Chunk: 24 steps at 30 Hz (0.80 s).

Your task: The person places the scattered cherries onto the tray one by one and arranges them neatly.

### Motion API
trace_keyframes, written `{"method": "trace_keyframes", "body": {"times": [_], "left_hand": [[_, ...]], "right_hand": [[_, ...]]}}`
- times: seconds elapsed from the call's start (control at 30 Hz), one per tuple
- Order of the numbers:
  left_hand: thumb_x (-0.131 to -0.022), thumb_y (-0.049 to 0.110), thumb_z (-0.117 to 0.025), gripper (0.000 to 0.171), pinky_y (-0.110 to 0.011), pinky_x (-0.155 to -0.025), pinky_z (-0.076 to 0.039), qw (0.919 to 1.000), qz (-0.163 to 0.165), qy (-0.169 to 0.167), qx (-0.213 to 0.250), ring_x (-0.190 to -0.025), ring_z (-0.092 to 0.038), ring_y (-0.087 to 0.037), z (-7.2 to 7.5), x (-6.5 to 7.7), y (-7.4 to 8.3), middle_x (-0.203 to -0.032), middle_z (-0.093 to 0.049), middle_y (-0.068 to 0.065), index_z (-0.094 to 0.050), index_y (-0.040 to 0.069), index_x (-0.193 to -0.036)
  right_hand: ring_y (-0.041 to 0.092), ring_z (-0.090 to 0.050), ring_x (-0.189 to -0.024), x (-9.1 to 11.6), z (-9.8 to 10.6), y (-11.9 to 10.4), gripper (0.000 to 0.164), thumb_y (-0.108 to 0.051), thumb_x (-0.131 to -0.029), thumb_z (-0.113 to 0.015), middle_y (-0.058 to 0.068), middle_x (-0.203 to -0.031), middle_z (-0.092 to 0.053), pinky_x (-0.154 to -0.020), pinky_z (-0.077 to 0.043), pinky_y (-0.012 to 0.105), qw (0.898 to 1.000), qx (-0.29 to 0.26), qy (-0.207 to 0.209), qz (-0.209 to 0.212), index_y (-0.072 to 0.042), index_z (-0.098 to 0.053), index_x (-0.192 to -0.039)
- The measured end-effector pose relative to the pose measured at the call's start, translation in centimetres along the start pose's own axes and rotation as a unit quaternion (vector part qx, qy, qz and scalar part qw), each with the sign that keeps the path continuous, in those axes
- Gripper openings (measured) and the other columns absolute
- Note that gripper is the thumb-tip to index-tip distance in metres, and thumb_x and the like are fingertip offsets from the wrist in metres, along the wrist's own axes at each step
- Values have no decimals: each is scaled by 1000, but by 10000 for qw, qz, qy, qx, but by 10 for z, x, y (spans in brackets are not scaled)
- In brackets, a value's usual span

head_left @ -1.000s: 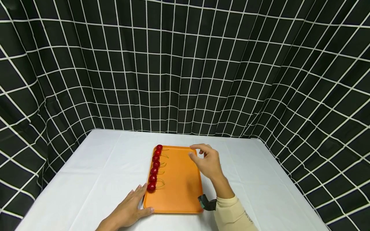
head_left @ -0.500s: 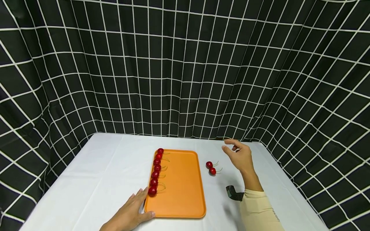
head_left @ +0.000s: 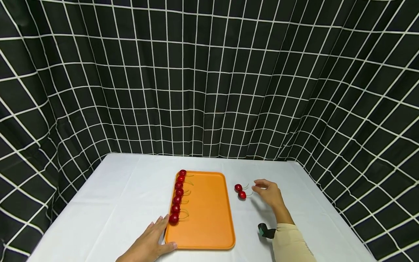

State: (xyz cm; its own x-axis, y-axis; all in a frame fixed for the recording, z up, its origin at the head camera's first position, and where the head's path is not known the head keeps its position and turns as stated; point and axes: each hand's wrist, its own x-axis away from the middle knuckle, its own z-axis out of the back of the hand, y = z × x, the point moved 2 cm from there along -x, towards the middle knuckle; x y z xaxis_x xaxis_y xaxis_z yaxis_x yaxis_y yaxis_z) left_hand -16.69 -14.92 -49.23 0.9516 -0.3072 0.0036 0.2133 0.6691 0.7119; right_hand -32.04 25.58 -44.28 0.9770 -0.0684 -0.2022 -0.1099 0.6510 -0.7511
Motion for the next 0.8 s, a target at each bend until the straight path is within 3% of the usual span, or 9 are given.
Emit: {"method": "trace_keyframes", "body": {"times": [0.23,0.47,0.67,0.8], "left_hand": [[-79,50,-74,97,-61,-110,-9,9999,91,-26,44,-138,-19,-46,0,-1,0,-148,-32,-27,-33,-8,-145],[-79,50,-74,97,-62,-110,-9,9999,119,-26,75,-138,-19,-46,0,0,1,-149,-32,-26,-33,-7,-146],[-80,51,-73,96,-61,-110,-9,10000,20,6,-3,-139,-20,-45,0,0,0,-149,-32,-25,-32,-7,-146],[-80,52,-72,96,-61,-110,-9,10000,11,25,-30,-139,-20,-45,0,0,-1,-150,-32,-24,-32,-6,-146]], "right_hand": [[34,-61,-102,5,-16,11,24,-14,-87,-71,14,-103,-70,-83,-47,46,9990,124,-408,-126,-3,-72,-108],[28,-62,-96,6,-26,17,14,-8,-82,-73,7,-93,-72,-77,-48,38,9980,218,-581,-94,-8,-75,-96],[18,-61,-78,7,-30,20,8,-6,-80,-74,4,-83,-71,-66,-48,30,9981,175,-562,-174,-7,-76,-88],[16,-58,-74,8,-29,19,6,-8,-79,-75,3,-80,-71,-62,-46,29,9984,239,-440,-260,-8,-77,-85]]}}
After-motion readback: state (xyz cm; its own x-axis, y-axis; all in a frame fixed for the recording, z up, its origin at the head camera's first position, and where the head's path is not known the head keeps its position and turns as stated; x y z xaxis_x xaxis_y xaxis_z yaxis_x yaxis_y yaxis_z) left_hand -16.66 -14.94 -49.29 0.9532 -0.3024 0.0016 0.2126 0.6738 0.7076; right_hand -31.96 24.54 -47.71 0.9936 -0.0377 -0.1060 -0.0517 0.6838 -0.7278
